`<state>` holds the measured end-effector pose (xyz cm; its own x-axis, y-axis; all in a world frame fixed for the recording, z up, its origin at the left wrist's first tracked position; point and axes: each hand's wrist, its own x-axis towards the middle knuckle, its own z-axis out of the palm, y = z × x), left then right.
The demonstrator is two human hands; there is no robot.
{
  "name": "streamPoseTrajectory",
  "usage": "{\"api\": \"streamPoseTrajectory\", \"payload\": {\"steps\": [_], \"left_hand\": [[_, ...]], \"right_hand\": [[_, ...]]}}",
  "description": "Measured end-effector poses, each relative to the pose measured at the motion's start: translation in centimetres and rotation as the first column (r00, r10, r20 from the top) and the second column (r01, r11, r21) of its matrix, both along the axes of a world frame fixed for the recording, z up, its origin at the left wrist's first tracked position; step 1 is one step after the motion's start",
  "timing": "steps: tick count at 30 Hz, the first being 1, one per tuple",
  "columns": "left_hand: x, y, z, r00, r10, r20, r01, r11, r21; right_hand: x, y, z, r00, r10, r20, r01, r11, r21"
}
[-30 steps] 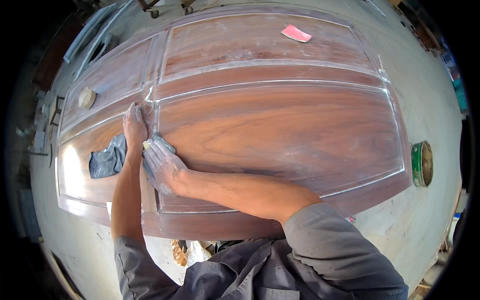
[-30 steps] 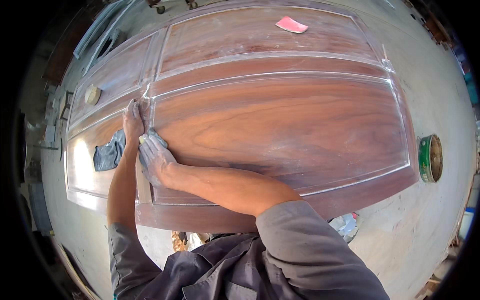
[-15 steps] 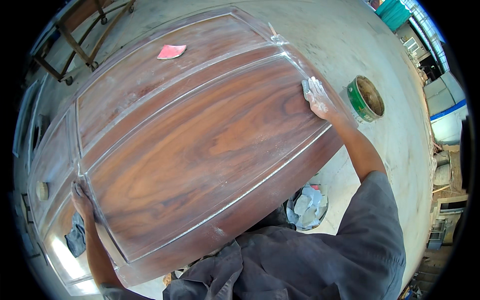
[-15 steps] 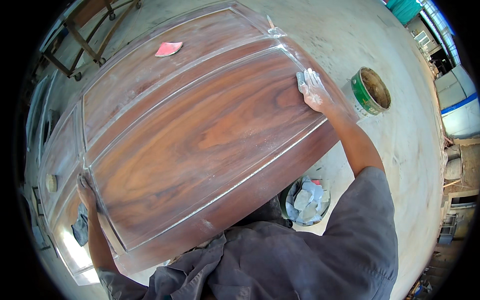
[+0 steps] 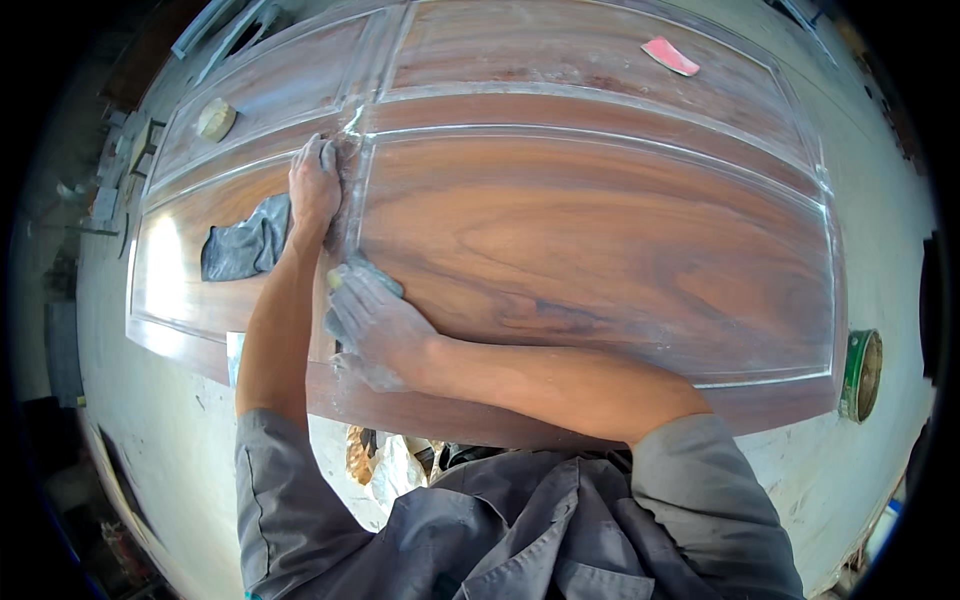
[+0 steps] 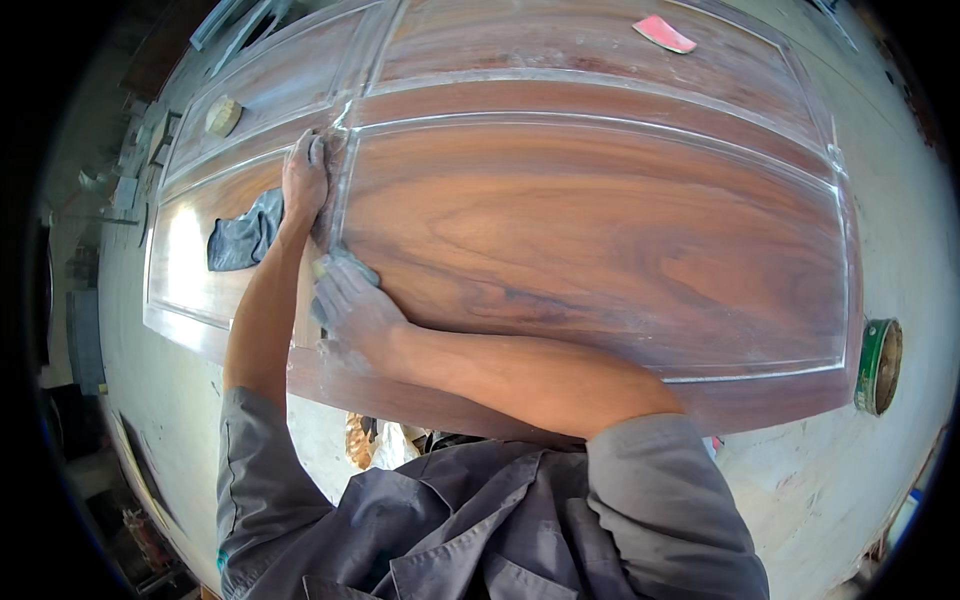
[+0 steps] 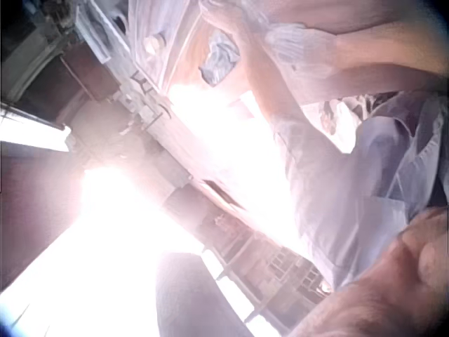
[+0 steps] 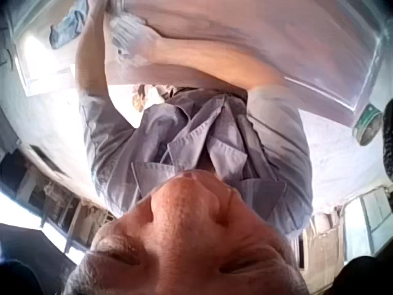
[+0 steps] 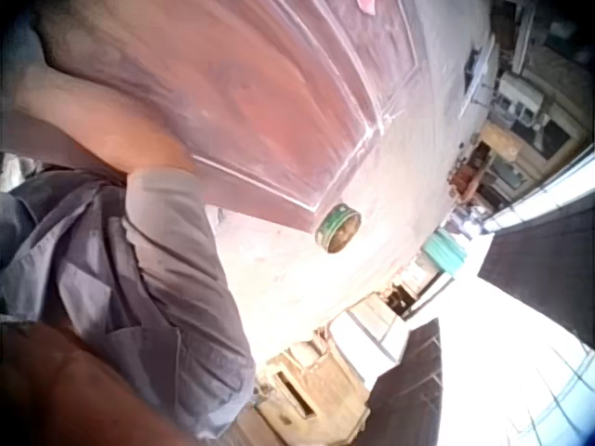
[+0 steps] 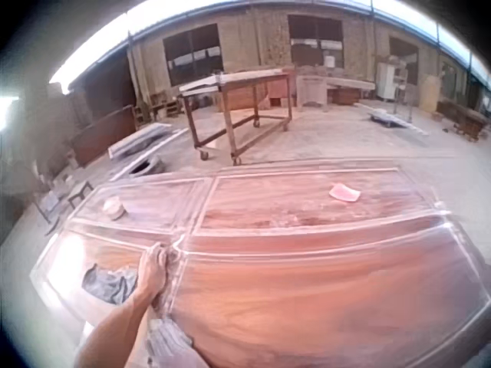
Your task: The person wipes a large wooden cabinet with a cloth, moving across the surface to remove dust and residue. The person uses a yellow cloth to wipe the surface, then switches to a gray cloth to continue cleaning.
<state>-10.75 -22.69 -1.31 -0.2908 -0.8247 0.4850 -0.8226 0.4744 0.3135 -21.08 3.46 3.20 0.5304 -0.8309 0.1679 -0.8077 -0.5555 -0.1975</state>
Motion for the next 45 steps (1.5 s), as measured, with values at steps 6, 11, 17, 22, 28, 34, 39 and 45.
{"api": "streamPoseTrajectory", "payload": {"steps": [6, 11, 17, 22, 28, 34, 39, 45], "left_hand": [[5.1, -1.2, -1.7, 1.000, 0.021, 0.011, -0.022, 0.995, 0.096], [4.6, -2.8, -2.0, 0.999, -0.042, 0.013, 0.039, 0.985, 0.168], [5.0, -4.6, -3.2, 0.999, -0.006, 0.035, 0.001, 0.991, 0.136], [5.7, -4.4, -3.7, 0.998, -0.032, 0.053, 0.024, 0.989, 0.143], [2.4, 0.2, -0.3, 0.999, -0.011, -0.045, 0.017, 0.993, 0.116], [-0.1, 1.2, 1.5, 0.995, 0.096, 0.001, -0.096, 0.994, 0.057], [1.5, 1.5, 0.8, 0.995, 0.086, -0.045, -0.083, 0.995, 0.060], [0.1, 0.9, 0.4, 0.997, 0.073, -0.025, -0.074, 0.995, -0.060]], "right_hand": [[-10.3, 6.1, 0.0, 0.994, -0.106, -0.014, 0.105, 0.993, -0.057], [-33.1, 22.1, 2.8, 0.846, -0.534, 0.012, 0.525, 0.835, 0.162], [-54.4, 35.1, 5.0, 0.225, -0.925, -0.307, 0.941, 0.125, 0.315], [-53.0, 37.1, 1.7, 0.437, -0.860, -0.265, 0.896, 0.441, 0.047], [-41.1, 28.4, 3.6, 0.771, -0.590, -0.239, 0.633, 0.748, 0.200], [-15.5, 10.8, 4.4, 1.000, -0.009, -0.019, 0.014, 0.965, 0.263], [-0.7, 2.7, 1.3, 0.978, 0.194, 0.070, -0.198, 0.979, 0.049], [-5.1, 6.0, 2.3, 0.974, 0.181, 0.134, -0.198, 0.972, 0.126]]}}
